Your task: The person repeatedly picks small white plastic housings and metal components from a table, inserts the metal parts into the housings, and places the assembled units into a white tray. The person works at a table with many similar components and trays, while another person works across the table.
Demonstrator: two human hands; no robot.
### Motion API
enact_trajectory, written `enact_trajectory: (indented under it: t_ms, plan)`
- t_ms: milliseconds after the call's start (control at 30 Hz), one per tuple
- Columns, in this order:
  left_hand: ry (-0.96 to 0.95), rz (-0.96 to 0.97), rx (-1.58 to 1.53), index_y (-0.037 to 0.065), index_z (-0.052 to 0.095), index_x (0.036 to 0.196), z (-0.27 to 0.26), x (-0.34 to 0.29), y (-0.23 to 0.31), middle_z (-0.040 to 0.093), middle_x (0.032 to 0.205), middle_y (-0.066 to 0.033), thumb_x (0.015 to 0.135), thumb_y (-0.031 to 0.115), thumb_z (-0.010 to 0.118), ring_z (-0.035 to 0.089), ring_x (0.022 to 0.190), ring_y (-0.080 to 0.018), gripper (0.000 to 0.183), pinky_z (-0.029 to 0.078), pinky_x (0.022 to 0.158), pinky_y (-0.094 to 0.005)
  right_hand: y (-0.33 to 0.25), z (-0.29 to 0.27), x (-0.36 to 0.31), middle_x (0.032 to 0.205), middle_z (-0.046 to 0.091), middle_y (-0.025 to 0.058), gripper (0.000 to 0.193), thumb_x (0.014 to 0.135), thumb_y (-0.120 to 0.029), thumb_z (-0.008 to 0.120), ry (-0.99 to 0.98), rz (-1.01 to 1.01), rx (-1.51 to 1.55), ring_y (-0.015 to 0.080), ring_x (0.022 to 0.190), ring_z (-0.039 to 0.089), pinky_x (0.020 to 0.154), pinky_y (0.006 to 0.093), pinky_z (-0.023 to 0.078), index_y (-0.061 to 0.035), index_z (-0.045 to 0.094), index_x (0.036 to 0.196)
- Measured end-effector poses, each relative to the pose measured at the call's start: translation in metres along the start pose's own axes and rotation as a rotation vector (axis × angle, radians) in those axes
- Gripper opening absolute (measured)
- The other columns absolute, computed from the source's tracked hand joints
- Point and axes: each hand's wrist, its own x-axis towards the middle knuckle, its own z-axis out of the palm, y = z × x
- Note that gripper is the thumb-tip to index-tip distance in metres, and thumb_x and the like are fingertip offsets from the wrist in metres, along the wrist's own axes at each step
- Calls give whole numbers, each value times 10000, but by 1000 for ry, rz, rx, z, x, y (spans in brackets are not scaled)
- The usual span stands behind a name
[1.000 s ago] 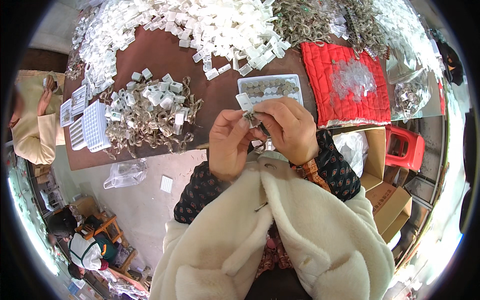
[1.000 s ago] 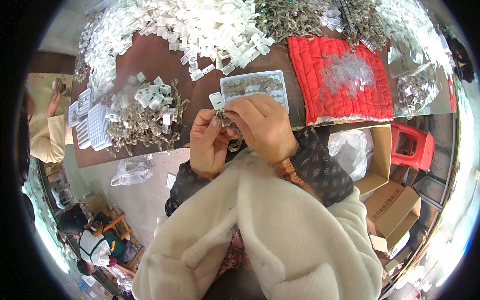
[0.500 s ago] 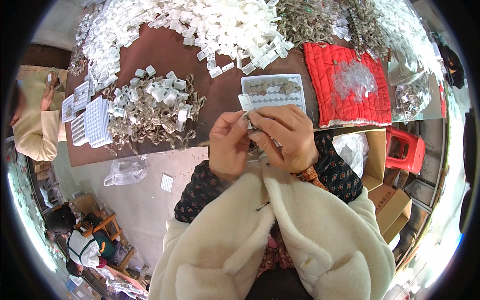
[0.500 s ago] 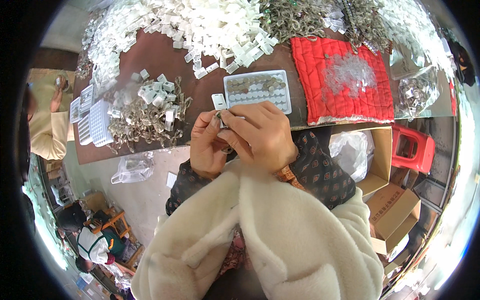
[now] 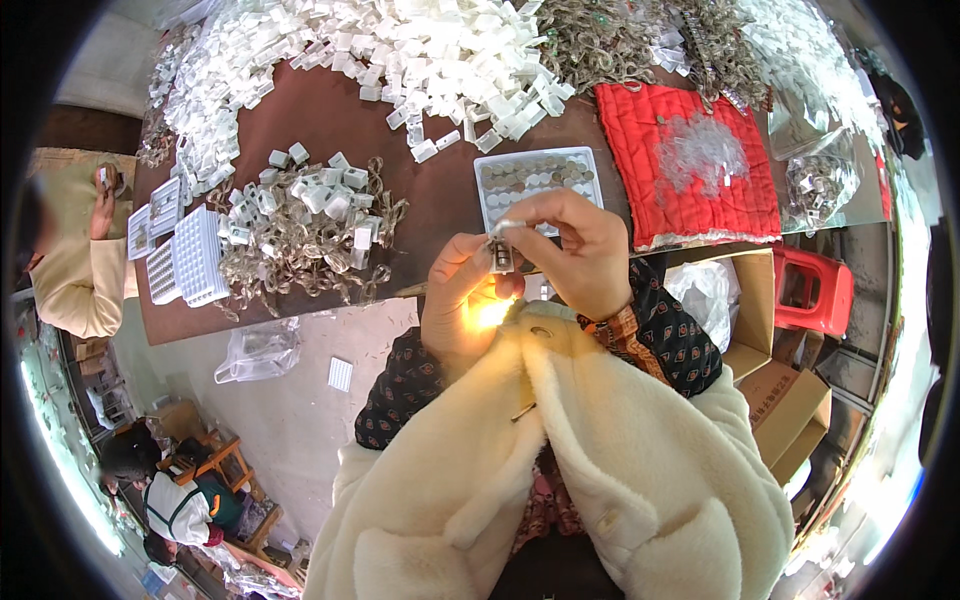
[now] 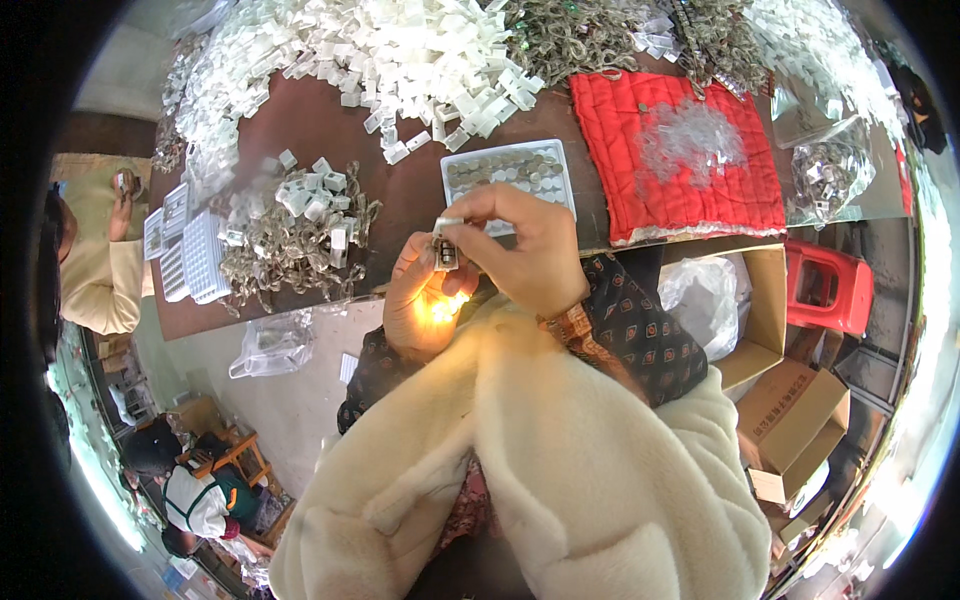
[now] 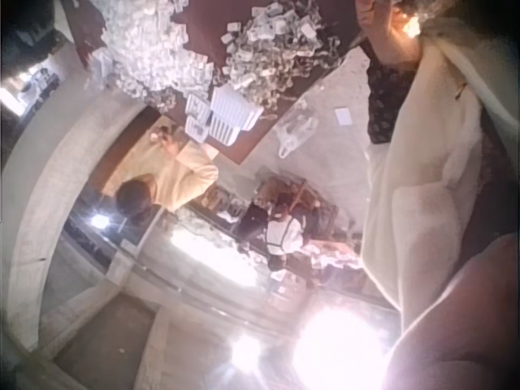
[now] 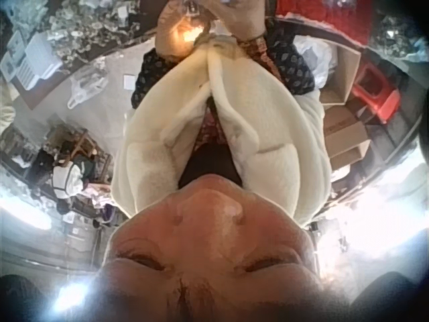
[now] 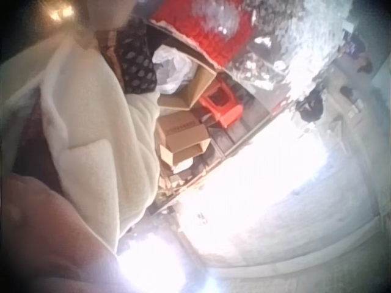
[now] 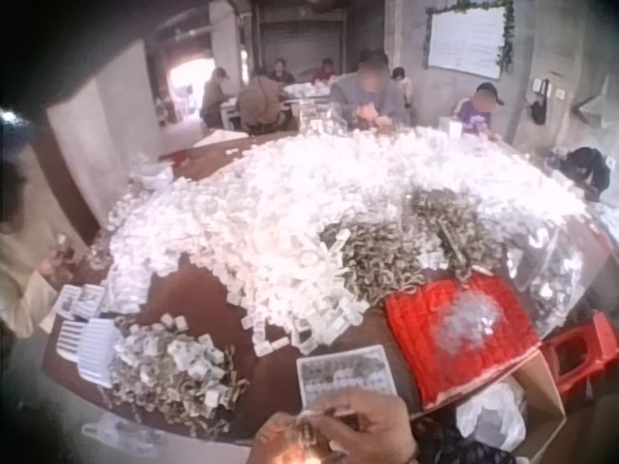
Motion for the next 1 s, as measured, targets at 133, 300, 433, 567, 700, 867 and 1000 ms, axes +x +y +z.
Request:
enact_trajectory:
  t_ms: [133,300,433,567,700,867,1000]
  plan:
    - [-36,-14,2,101,567,1150,2,-3,0,635,1046,-59,1003,264,583,618,930,-172,219,520,839,-371,1,-5,-2,1072,680,117,229,785,86,706,-177,-317,-145,243,979,659,828,325,532,-24,706,985]
    - [-18,-24,-50,92,610,1163,6,-5,-1,648,1126,-72,1012,221,583,635,995,-180,201,526,913,-372,9,-3,1,1071,669,139,247,747,106,687,-155,-572,-212,284,958,642,813,347,523,5,699,972]
    - [40,-70,-20,89,605,1142,5,-5,-7,621,1113,-59,1004,277,597,600,1077,-187,234,515,909,-363,17,2,-3,1002,657,176,217,722,119,640,-52,-656,-198,317,922,653,802,366,529,52,661,927]
    - [65,-62,-11,142,517,1277,5,-10,-8,588,1226,-50,1019,366,561,583,1128,-185,344,487,964,-356,18,2,-4,1065,659,174,229,748,100,673,-22,-742,-242,336,984,655,831,397,529,43,670,970]
    - [69,-32,56,130,540,1244,4,-6,-9,612,1213,-63,1019,330,560,598,1110,-193,301,498,947,-370,15,-14,-14,1207,648,153,315,806,-35,728,-73,-753,-516,348,1088,633,885,445,514,-12,695,1118]
    - [-12,128,163,61,556,1117,1,4,-15,611,983,-57,985,245,584,502,837,-150,228,401,798,-339,15,-75,-35,1035,710,122,234,778,28,705,215,-593,-801,329,943,652,795,426,534,-56,725,995]
    - [-43,102,146,79,568,1118,-1,7,-16,624,1000,-59,973,242,600,503,830,-155,221,400,809,-347,23,-129,-43,930,680,121,180,811,-18,728,556,-262,-1164,308,874,662,749,375,540,-49,734,988]
